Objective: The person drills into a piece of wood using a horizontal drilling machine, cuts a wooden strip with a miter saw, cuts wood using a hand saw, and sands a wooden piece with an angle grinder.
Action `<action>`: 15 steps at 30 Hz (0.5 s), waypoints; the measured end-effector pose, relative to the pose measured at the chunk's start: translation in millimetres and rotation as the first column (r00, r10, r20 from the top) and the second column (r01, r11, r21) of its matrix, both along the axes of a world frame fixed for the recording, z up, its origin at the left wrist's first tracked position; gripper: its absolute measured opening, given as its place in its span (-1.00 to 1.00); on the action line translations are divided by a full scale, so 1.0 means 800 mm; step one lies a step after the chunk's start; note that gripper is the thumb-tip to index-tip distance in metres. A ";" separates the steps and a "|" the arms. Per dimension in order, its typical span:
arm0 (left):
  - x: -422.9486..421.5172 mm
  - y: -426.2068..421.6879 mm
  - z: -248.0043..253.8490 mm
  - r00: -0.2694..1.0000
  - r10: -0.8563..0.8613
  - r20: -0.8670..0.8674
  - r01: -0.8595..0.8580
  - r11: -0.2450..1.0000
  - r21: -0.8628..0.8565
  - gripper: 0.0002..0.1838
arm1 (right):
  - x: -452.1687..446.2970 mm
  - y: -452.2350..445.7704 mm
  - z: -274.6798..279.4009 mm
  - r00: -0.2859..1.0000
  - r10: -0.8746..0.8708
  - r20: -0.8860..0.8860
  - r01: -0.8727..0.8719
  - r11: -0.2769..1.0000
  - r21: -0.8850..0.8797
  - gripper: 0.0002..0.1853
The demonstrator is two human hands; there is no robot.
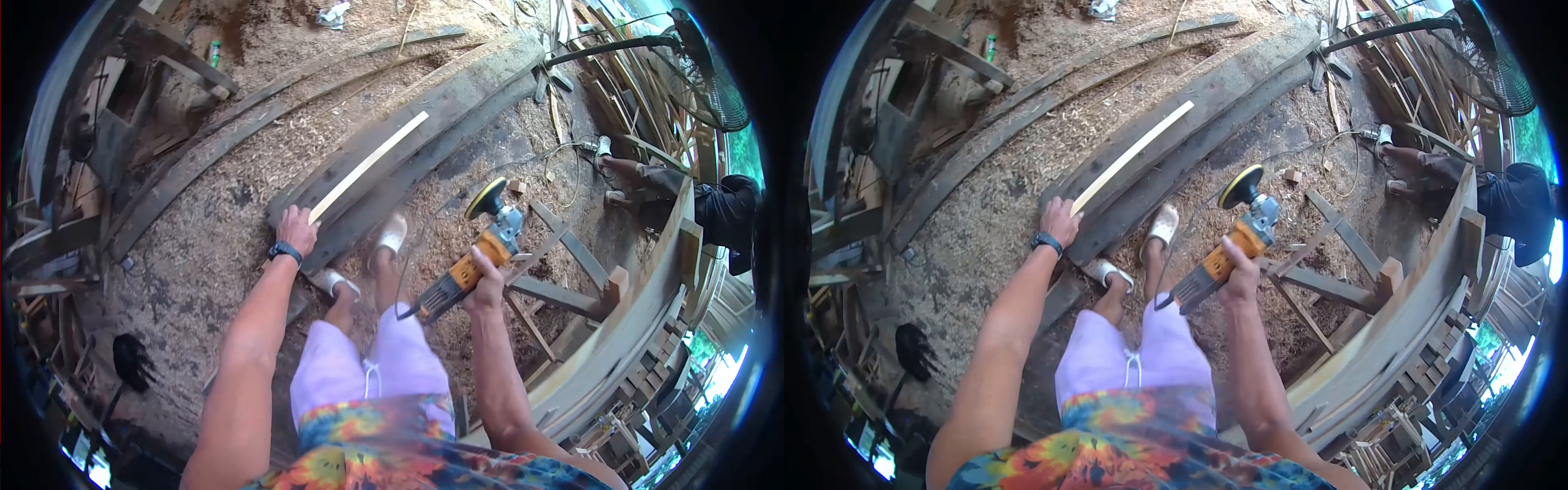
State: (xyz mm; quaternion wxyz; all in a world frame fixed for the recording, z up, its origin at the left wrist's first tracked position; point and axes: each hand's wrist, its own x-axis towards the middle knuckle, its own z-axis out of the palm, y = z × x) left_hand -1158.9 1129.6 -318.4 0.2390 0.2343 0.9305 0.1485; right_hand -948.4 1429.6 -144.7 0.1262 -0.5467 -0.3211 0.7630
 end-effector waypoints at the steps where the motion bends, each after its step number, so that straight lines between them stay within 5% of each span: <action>1: -0.006 0.004 -0.020 0.999 -0.011 -0.045 0.005 0.994 -0.110 -0.71 | -0.007 -0.005 -0.013 0.999 0.021 -0.043 -0.021 1.000 0.004 -0.75; 4: -0.003 0.008 -0.069 0.996 0.052 -0.066 -0.071 0.945 -0.320 -0.71 | -0.011 -0.001 -0.079 0.996 0.092 0.013 -0.092 0.995 0.032 -0.72; 15: -0.026 0.020 -0.117 0.996 0.039 -0.084 -0.074 0.882 -0.466 -0.71 | -0.054 0.004 -0.137 0.997 0.018 -0.080 -0.022 0.999 -0.046 -0.66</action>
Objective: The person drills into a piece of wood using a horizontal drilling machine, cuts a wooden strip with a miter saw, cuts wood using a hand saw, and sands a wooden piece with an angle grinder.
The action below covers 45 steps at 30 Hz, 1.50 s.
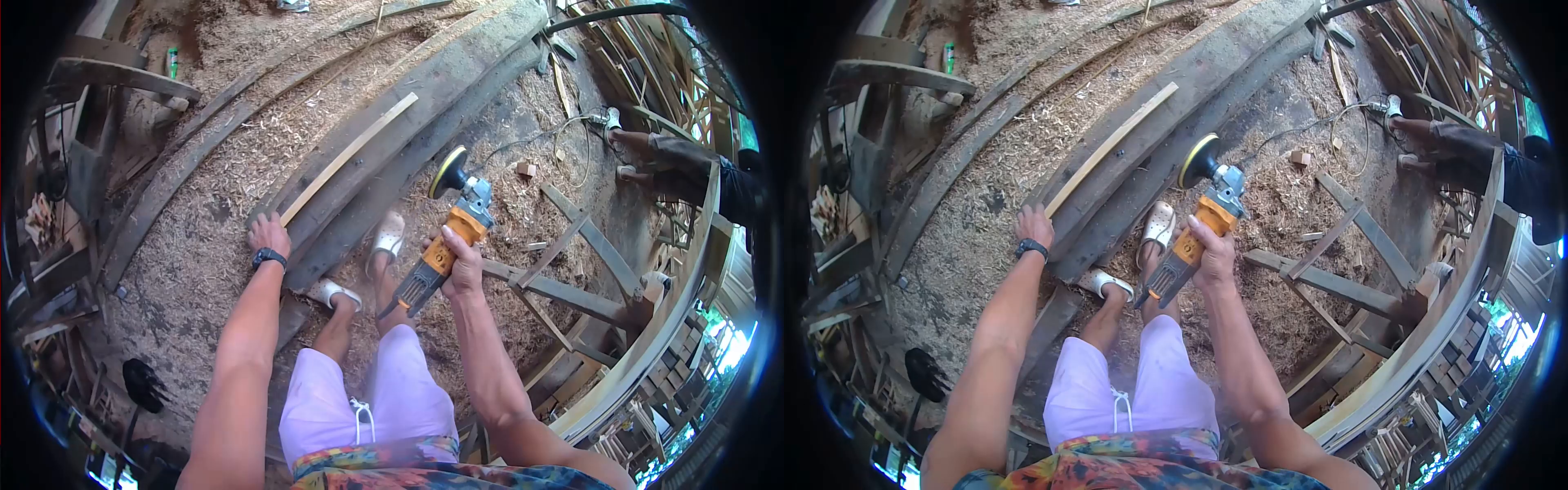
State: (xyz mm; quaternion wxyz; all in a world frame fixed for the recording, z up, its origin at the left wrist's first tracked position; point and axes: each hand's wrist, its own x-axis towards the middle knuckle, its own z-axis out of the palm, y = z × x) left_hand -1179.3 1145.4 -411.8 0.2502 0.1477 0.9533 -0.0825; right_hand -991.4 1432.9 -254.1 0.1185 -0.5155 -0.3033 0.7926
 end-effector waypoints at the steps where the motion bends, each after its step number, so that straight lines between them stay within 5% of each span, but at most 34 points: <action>1: 0.009 0.011 0.006 1.000 -0.001 0.004 0.001 1.000 -0.002 -0.71 | -0.003 0.001 -0.002 1.000 -0.001 0.004 0.001 1.000 -0.002 -0.66; 3: 0.036 0.043 0.024 0.988 0.115 -0.101 -0.062 0.903 0.424 -0.44 | -0.012 0.003 -0.004 1.000 -0.013 -0.010 0.013 1.000 0.004 -0.65; 4: 0.037 0.071 0.066 0.921 0.151 0.359 -0.333 0.783 0.525 -0.36 | -0.011 0.007 -0.018 0.999 0.008 -0.040 -0.007 1.000 0.013 -0.66; 5: 0.042 0.100 0.110 0.665 0.079 0.743 -0.606 0.639 0.474 -0.28 | -0.016 0.011 -0.023 0.999 0.008 -0.043 -0.008 1.000 0.012 -0.66; 6: 0.066 0.115 0.117 0.524 -0.039 0.851 -0.711 0.529 0.462 -0.25 | -0.023 0.015 -0.025 0.999 -0.001 -0.047 0.001 1.000 0.007 -0.67; 7: 0.090 0.127 0.125 0.372 -0.179 0.911 -0.807 0.422 0.413 -0.22 | -0.030 0.018 -0.028 0.999 -0.012 -0.050 0.012 1.000 0.001 -0.67; 10: 0.113 0.167 0.166 0.494 -0.416 0.764 -0.668 0.381 0.639 -0.19 | -0.047 0.039 -0.038 0.995 -0.069 -0.077 0.062 0.994 -0.089 -0.69; 12: 0.097 0.175 0.193 0.145 -0.347 0.927 -0.840 0.452 0.301 -0.19 | -0.053 0.054 -0.039 0.993 -0.098 -0.062 0.086 0.982 -0.170 -0.67; 15: 0.082 0.183 0.196 0.015 -0.449 0.893 -0.911 0.362 0.197 -0.19 | -0.061 0.077 -0.044 0.986 -0.147 -0.079 0.126 0.964 -0.232 -0.75; 17: 0.087 0.193 0.179 0.047 -0.371 0.927 -0.906 0.375 0.197 -0.20 | -0.064 0.087 -0.060 0.979 -0.197 -0.056 0.180 0.958 -0.222 -0.72; 19: 0.078 0.208 0.174 0.199 -0.441 0.875 -0.841 0.381 0.383 -0.22 | -0.066 0.097 -0.071 0.971 -0.222 -0.090 0.187 0.938 -0.291 -0.72; 21: 0.074 0.208 0.166 0.169 -0.419 0.892 -0.823 0.438 0.362 -0.23 | -0.069 0.101 -0.077 0.972 -0.220 -0.087 0.188 0.943 -0.275 -0.74; 23: 0.091 0.211 0.141 0.333 -0.503 0.798 -0.796 0.305 0.524 -0.23 | -0.074 0.105 -0.079 0.990 -0.136 -0.041 0.126 0.972 -0.198 -0.77; 25: 0.099 0.211 0.139 0.313 -0.483 0.818 -0.837 0.266 0.477 -0.22 | -0.085 0.107 -0.079 0.993 -0.115 -0.007 0.112 0.979 -0.173 -0.76; 27: 0.110 0.204 0.146 0.509 -0.336 0.792 -0.720 0.338 0.606 -0.23 | -0.090 0.111 -0.089 0.998 0.010 0.069 -0.005 0.997 -0.079 -0.73; 28: 0.113 0.195 0.137 0.505 -0.333 0.796 -0.722 0.342 0.602 -0.23 | -0.091 0.115 -0.101 0.980 0.127 0.151 -0.133 0.991 0.030 -0.71; 29: 0.109 0.182 0.124 0.691 -0.207 0.692 -0.573 0.428 0.699 -0.25 | -0.091 0.121 -0.110 0.981 0.123 0.148 -0.129 0.991 0.031 -0.71; 30: 0.099 0.169 0.112 0.844 -0.102 0.527 -0.404 0.525 0.749 -0.27 | -0.095 0.126 -0.113 0.929 0.263 0.259 -0.318 0.926 0.203 -0.68; 31: 0.081 0.155 0.107 0.856 0.071 0.513 -0.454 0.576 0.679 -0.36 | -0.097 0.128 -0.117 0.844 0.364 0.394 -0.501 0.797 0.338 -0.64; 33: 0.057 0.113 0.060 0.934 0.277 0.224 -0.355 0.766 0.536 -0.38 | -0.106 0.132 -0.103 0.744 0.418 0.521 -0.632 0.693 0.347 -0.47; 34: 0.042 0.097 0.048 0.932 0.334 0.140 -0.362 0.839 0.407 -0.34 | -0.113 0.129 -0.097 0.617 0.461 0.637 -0.767 0.535 0.356 -0.45; 36: 0.019 0.076 0.033 0.960 0.278 0.030 -0.279 0.947 0.161 -0.30 | -0.127 0.117 -0.090 0.421 0.496 0.760 -0.906 0.271 0.325 -0.36; 39: 0.001 0.042 -0.013 0.994 0.097 0.056 -0.096 0.995 -0.011 -0.39 | -0.129 0.092 -0.116 0.318 0.489 0.812 -0.947 0.118 0.300 -0.32; 45: -0.006 -0.016 -0.057 0.994 -0.032 0.106 -0.005 0.942 0.334 -0.59 | -0.139 0.034 -0.120 0.249 0.537 0.806 -0.963 0.050 0.264 -0.38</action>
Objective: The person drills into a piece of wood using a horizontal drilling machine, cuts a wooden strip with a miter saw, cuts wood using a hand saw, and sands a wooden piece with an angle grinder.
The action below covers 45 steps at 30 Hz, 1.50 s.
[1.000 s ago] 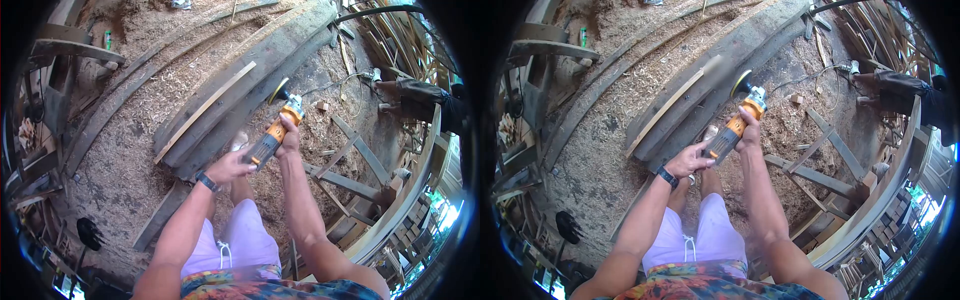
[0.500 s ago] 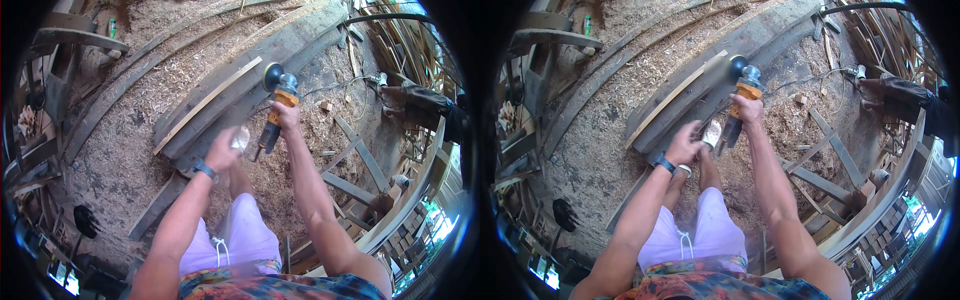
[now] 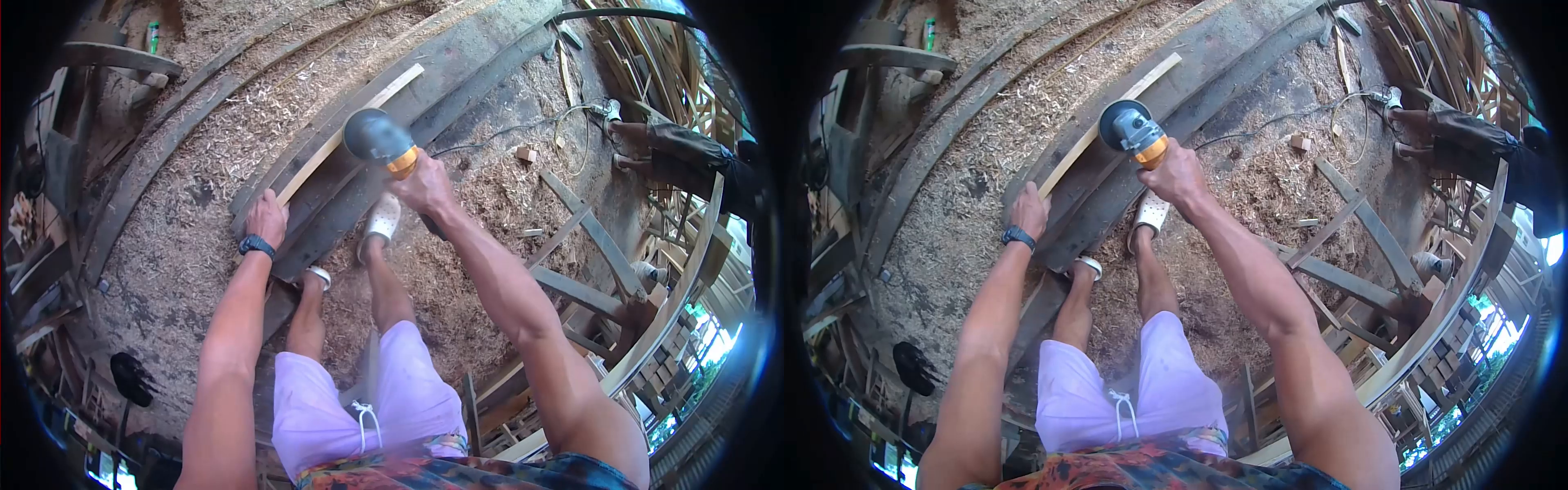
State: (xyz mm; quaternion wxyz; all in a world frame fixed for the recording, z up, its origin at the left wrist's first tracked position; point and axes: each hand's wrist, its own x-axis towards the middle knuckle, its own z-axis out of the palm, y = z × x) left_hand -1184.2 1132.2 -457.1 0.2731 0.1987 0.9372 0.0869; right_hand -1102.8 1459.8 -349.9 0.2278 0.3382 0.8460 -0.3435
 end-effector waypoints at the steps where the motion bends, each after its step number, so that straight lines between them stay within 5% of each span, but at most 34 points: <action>1: -0.002 -0.004 0.000 1.000 0.002 0.001 -0.002 1.000 0.001 -0.59 | 0.001 -0.007 -0.003 1.000 -0.002 -0.015 0.002 1.000 -0.004 -0.39; 4: -0.002 -0.016 -0.006 0.994 0.064 0.088 -0.075 0.988 0.133 -0.63 | -0.006 -0.022 -0.001 1.000 0.017 0.005 -0.017 1.000 -0.001 -0.40; 7: -0.009 -0.013 -0.001 0.999 -0.038 0.035 0.031 0.984 0.176 -0.63 | -0.012 -0.032 0.010 0.997 0.064 0.036 -0.064 0.998 -0.021 -0.41; 9: -0.020 -0.009 0.008 0.969 0.074 0.236 -0.089 0.995 0.051 -0.61 | -0.016 -0.038 0.011 0.990 0.119 0.076 -0.119 0.993 0.006 -0.41; 27: -0.020 -0.018 -0.018 0.981 0.060 0.183 -0.093 0.979 0.179 -0.60 | -0.044 0.039 0.009 0.994 0.059 0.091 -0.068 0.992 0.104 -0.44; 45: -0.027 -0.010 -0.005 0.958 0.085 0.272 -0.108 0.992 0.070 -0.61 | -0.085 0.144 -0.029 0.997 -0.041 0.062 0.023 0.963 0.268 -0.43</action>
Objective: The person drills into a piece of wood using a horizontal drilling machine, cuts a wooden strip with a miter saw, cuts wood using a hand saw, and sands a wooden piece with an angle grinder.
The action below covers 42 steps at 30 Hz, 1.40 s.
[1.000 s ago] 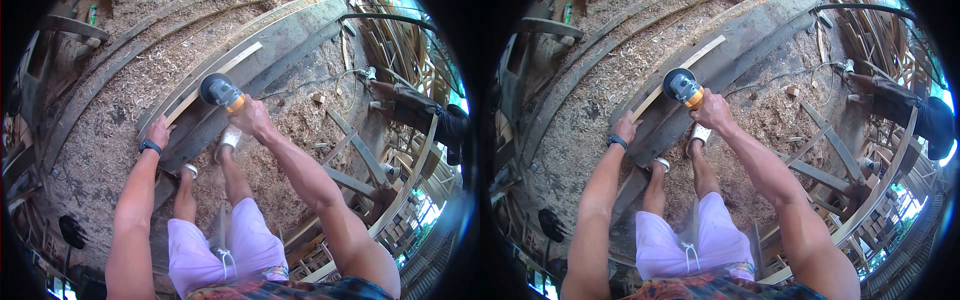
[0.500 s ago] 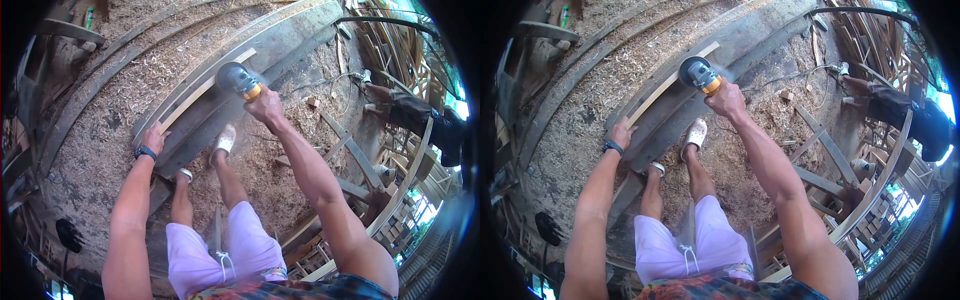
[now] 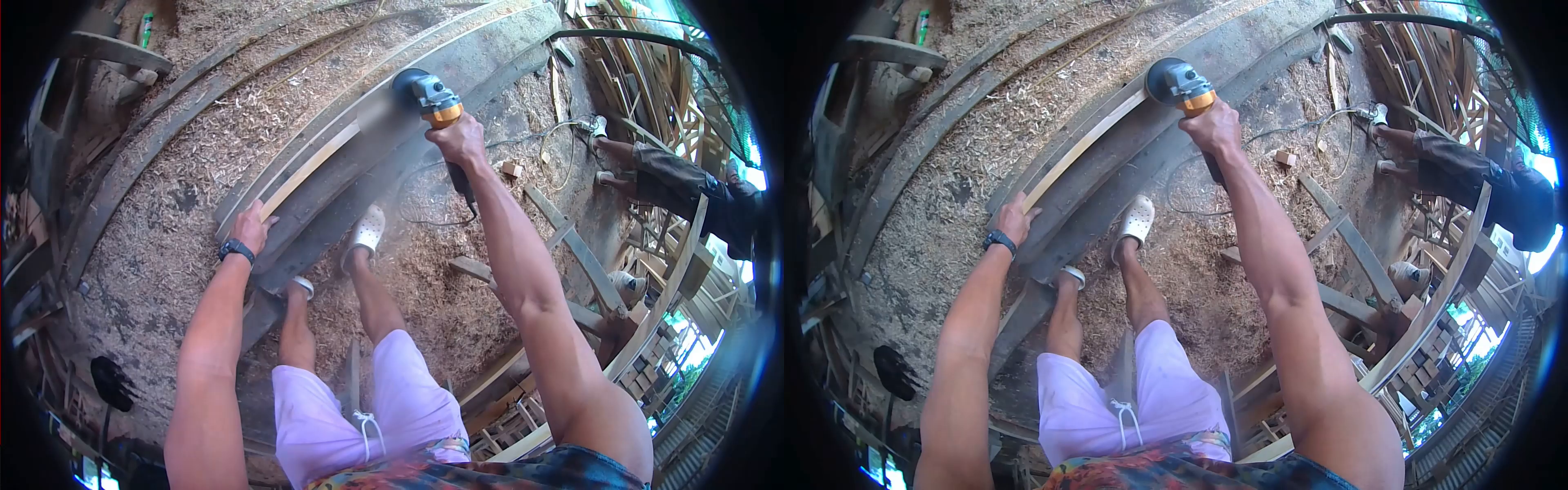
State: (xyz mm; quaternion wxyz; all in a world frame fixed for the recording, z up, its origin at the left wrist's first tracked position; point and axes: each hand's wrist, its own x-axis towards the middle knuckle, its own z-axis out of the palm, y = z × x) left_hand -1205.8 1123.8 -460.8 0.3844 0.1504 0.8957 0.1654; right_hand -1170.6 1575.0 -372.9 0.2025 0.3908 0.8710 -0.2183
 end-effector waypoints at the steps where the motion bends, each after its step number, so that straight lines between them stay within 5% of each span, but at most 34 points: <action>1: 0.000 -0.001 -0.002 1.000 0.001 -0.001 -0.001 1.000 0.001 -0.61 | -0.002 0.008 -0.004 1.000 0.001 -0.001 -0.001 1.000 0.001 -0.43; 19: -0.001 -0.003 -0.007 0.999 -0.036 -0.034 0.036 0.999 0.022 -0.61 | -0.002 -0.063 0.016 1.000 0.017 -0.015 -0.018 0.996 -0.086 -0.36; 30: 0.001 -0.004 -0.005 0.995 -0.030 -0.100 0.041 0.993 0.111 -0.62 | 0.015 -0.151 0.038 0.957 0.281 0.076 -0.261 0.944 -0.202 -0.46; 38: 0.003 -0.009 -0.017 0.998 -0.007 -0.068 0.016 0.991 0.129 -0.62 | 0.019 -0.071 0.032 0.997 0.044 0.063 -0.033 0.985 -0.172 -0.40; 42: 0.001 -0.005 -0.011 0.996 -0.034 -0.088 0.042 0.995 0.092 -0.62 | 0.021 -0.030 0.023 0.998 0.060 0.035 -0.056 0.992 -0.109 -0.41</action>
